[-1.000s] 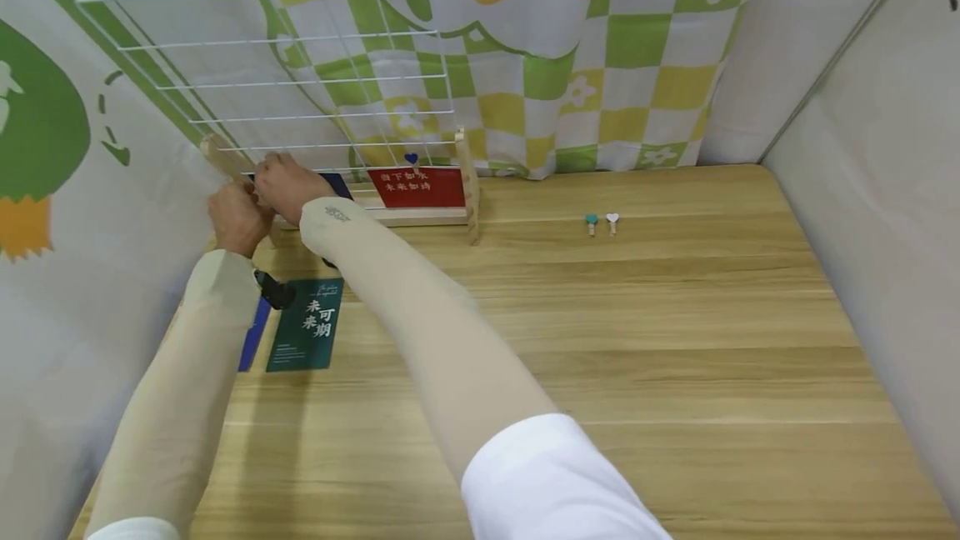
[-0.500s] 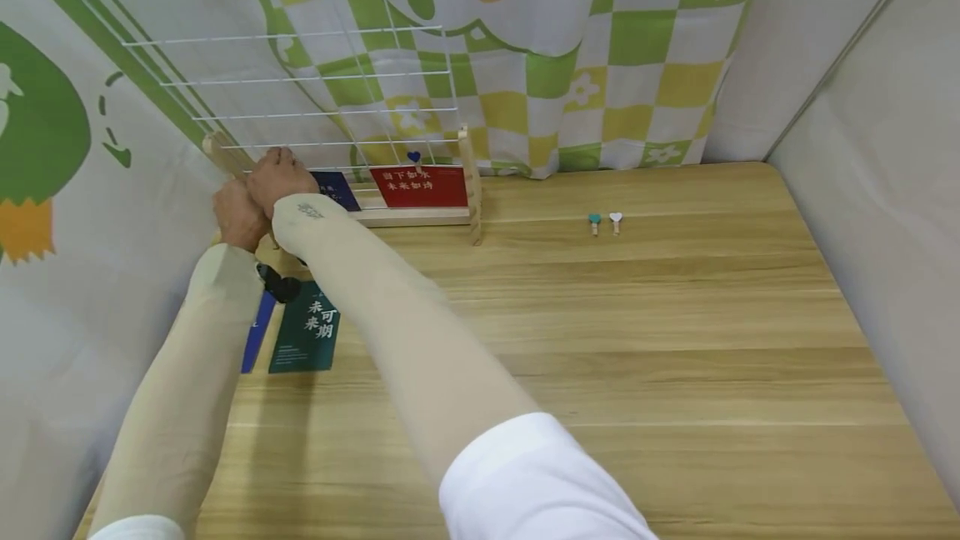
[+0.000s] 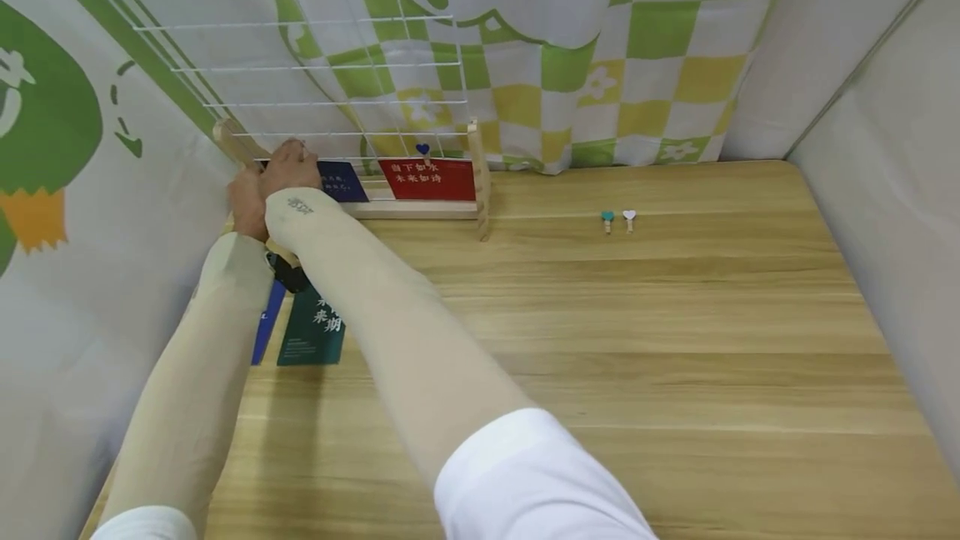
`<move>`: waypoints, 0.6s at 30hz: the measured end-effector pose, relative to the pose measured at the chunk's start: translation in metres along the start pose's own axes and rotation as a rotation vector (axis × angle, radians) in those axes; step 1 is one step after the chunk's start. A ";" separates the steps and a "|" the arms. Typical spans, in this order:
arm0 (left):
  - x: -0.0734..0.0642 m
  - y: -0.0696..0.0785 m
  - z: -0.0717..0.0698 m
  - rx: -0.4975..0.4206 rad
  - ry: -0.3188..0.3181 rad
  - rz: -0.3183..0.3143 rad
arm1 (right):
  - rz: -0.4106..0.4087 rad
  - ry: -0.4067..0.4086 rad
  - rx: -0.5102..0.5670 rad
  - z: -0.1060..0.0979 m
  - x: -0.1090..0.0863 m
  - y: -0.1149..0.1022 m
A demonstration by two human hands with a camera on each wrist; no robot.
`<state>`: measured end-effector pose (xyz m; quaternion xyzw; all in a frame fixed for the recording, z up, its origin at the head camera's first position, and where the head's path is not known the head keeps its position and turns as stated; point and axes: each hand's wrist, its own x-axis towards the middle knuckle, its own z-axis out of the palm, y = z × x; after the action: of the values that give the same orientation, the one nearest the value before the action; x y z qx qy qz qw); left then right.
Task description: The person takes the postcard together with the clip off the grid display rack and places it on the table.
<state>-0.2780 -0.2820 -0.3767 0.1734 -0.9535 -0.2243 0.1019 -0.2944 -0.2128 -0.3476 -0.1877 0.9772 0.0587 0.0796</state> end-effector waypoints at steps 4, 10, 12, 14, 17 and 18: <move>-0.001 -0.001 -0.001 -0.027 -0.004 0.015 | -0.021 0.009 -0.025 -0.001 -0.003 0.001; -0.001 -0.007 0.001 -0.041 0.035 0.091 | -0.089 0.021 -0.091 -0.004 -0.002 0.002; 0.000 -0.007 0.001 -0.065 0.034 0.092 | -0.083 0.026 -0.077 -0.005 -0.001 0.003; 0.002 -0.007 0.001 -0.104 0.018 0.085 | -0.064 0.029 -0.039 -0.006 0.000 0.002; 0.004 -0.007 0.001 -0.098 -0.008 0.098 | -0.044 0.032 -0.002 -0.009 0.001 0.002; 0.005 -0.007 0.001 -0.093 -0.014 0.109 | -0.041 0.030 0.006 -0.010 0.001 0.001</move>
<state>-0.2806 -0.2891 -0.3802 0.1149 -0.9508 -0.2637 0.1154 -0.2971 -0.2132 -0.3382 -0.2083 0.9744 0.0512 0.0667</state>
